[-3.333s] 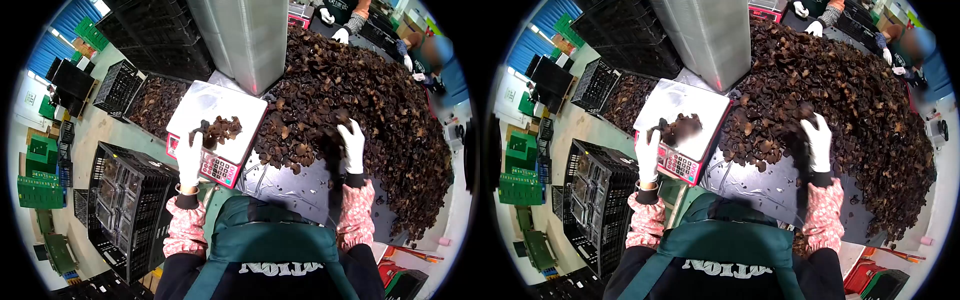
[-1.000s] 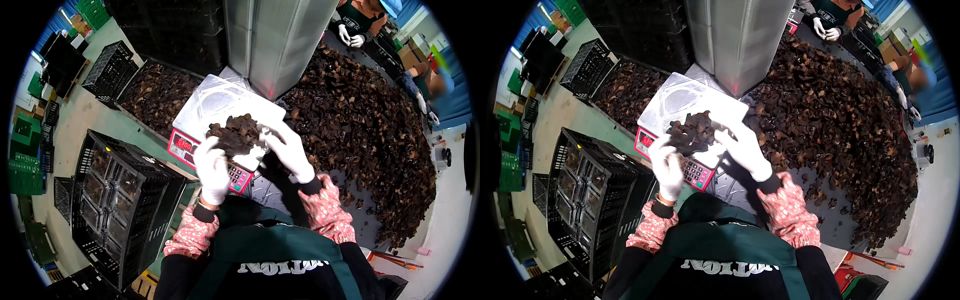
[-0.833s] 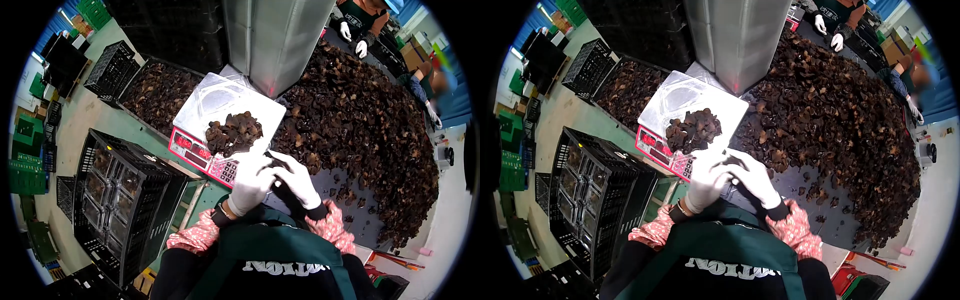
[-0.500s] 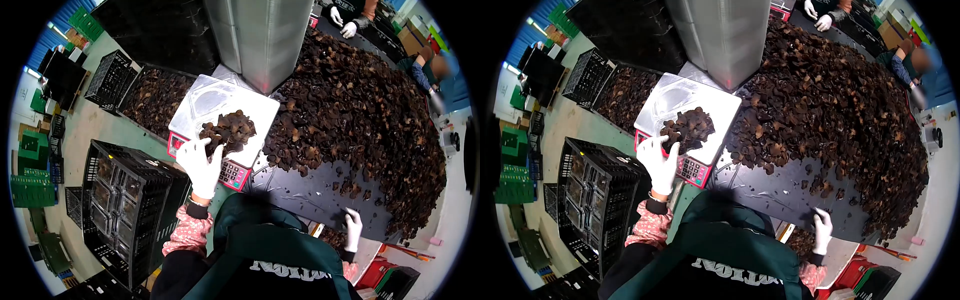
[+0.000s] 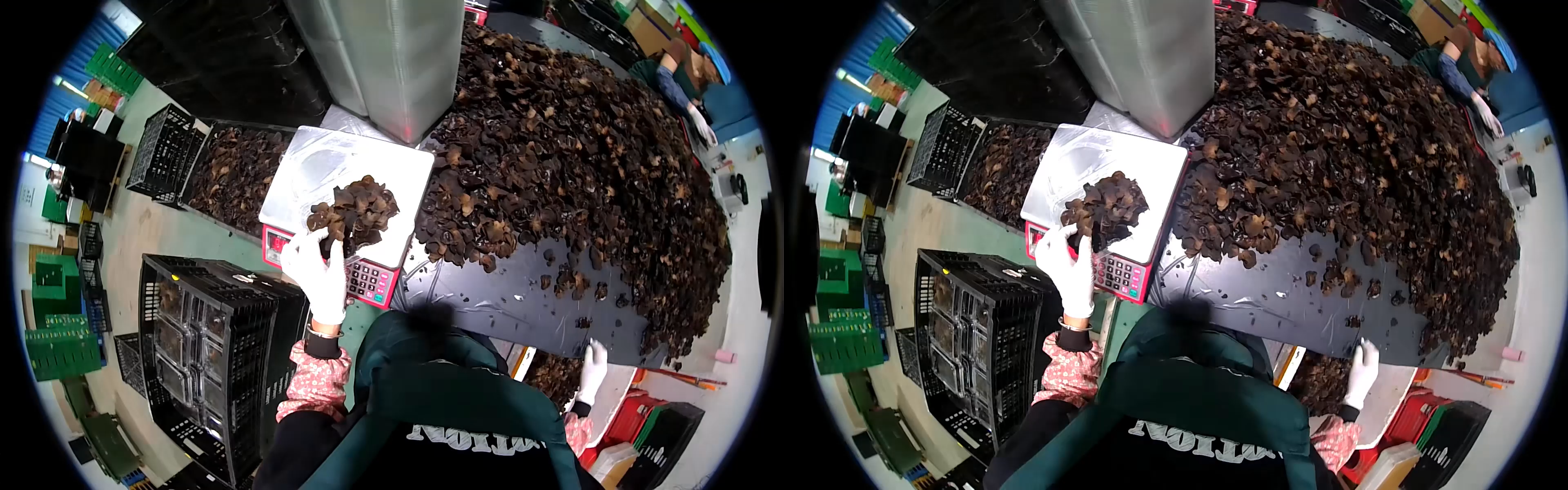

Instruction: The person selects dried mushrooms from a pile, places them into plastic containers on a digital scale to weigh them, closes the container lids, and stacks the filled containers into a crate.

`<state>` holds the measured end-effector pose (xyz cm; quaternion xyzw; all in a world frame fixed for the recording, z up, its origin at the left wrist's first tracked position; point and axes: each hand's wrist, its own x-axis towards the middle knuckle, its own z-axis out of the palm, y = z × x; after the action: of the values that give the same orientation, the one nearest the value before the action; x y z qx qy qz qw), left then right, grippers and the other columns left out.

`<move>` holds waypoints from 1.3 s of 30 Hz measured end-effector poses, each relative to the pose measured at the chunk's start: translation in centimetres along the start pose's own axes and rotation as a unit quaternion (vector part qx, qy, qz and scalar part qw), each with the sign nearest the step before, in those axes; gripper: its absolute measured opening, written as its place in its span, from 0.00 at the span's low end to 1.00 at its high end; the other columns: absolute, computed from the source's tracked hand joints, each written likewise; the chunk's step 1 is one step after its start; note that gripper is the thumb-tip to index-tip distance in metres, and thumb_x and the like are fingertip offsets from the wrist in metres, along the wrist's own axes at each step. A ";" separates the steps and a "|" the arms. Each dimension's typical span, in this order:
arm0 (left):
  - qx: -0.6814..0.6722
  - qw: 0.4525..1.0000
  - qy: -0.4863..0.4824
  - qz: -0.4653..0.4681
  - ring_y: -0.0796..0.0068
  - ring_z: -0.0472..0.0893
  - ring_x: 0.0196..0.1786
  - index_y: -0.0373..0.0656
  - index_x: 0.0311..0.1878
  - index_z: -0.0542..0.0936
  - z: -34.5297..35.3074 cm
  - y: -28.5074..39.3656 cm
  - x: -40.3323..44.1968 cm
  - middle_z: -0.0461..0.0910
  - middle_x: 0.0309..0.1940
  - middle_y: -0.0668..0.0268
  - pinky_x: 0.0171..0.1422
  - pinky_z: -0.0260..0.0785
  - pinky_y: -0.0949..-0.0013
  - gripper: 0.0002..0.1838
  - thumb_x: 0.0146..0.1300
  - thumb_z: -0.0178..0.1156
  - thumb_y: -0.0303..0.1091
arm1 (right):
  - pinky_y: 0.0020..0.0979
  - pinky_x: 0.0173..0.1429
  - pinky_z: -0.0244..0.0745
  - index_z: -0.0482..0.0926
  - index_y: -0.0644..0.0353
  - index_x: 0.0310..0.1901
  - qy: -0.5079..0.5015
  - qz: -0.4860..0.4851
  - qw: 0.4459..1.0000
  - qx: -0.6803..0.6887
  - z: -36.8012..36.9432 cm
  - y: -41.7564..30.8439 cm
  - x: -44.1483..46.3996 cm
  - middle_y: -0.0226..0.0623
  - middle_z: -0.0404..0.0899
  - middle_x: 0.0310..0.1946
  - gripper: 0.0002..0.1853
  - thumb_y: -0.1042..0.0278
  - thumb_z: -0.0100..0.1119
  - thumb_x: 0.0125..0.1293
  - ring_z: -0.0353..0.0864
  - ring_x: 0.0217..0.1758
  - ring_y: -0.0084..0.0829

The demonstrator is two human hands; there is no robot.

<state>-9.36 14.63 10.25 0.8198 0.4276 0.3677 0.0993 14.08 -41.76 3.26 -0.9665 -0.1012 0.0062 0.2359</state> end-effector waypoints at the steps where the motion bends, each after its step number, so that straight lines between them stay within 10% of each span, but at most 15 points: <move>1: -0.003 1.000 -0.005 0.005 0.55 0.71 0.56 0.46 0.49 0.82 -0.2 0.0 -0.1 0.78 0.46 0.59 0.66 0.58 0.53 0.16 0.56 0.70 0.34 | 0.34 0.66 0.72 0.83 0.64 0.52 0.016 -0.039 0.999 0.016 0.6 -1.1 1.0 0.44 0.83 0.52 0.12 0.72 0.58 0.72 0.81 0.58 0.40; 15: 0.141 0.956 -0.064 0.248 0.64 0.77 0.56 0.50 0.47 0.85 -1.4 -0.1 3.1 0.82 0.44 0.68 0.66 0.64 0.54 0.11 0.63 0.67 0.38 | 0.32 0.61 0.76 0.84 0.58 0.51 0.131 -0.046 0.989 0.052 3.4 -6.8 3.0 0.40 0.83 0.50 0.12 0.67 0.60 0.69 0.82 0.56 0.38; 24: -0.196 0.930 -0.212 0.226 0.57 0.80 0.50 0.40 0.50 0.83 3.8 13.5 -2.8 0.82 0.46 0.56 0.60 0.71 0.60 0.13 0.62 0.61 0.23 | 0.33 0.55 0.79 0.76 0.50 0.65 0.103 -0.122 0.986 0.047 7.0 -13.9 8.6 0.37 0.78 0.56 0.27 0.60 0.67 0.63 0.82 0.54 0.38; 31: -0.302 0.830 -0.368 0.291 0.57 0.81 0.47 0.46 0.54 0.80 13.4 21.2 -11.9 0.79 0.44 0.59 0.51 0.75 0.61 0.13 0.68 0.60 0.34 | 0.33 0.45 0.79 0.82 0.54 0.50 0.108 -0.121 0.977 0.141 8.2 -13.5 11.2 0.37 0.80 0.40 0.13 0.67 0.62 0.64 0.84 0.42 0.37; 35: -0.268 0.820 -0.409 0.296 0.54 0.79 0.47 0.45 0.58 0.77 16.6 25.2 -13.0 0.75 0.47 0.55 0.50 0.75 0.57 0.17 0.68 0.59 0.36 | 0.27 0.48 0.76 0.81 0.65 0.51 0.032 0.062 0.821 0.567 2.9 -11.2 10.0 0.33 0.83 0.37 0.12 0.69 0.55 0.71 0.80 0.39 0.24; 36: -0.230 0.814 -0.423 0.324 0.53 0.79 0.50 0.44 0.57 0.77 17.7 25.7 -13.4 0.75 0.48 0.53 0.51 0.75 0.56 0.17 0.67 0.60 0.37 | 0.25 0.48 0.75 0.80 0.64 0.54 -0.035 0.018 0.696 0.717 3.4 -7.7 9.9 0.36 0.82 0.41 0.13 0.71 0.54 0.71 0.80 0.43 0.25; 39: -0.077 0.788 -0.451 0.412 0.54 0.79 0.51 0.42 0.53 0.77 18.3 27.2 -13.9 0.75 0.49 0.54 0.51 0.75 0.55 0.15 0.67 0.60 0.37 | 0.27 0.46 0.75 0.77 0.63 0.57 0.052 0.077 0.624 0.776 2.2 -5.5 7.4 0.39 0.80 0.53 0.14 0.73 0.54 0.72 0.80 0.52 0.28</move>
<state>15.20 -10.07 3.05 0.9802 -0.0741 -0.0065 0.1834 20.15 -34.54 4.11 -0.4286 0.0282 0.0499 0.9017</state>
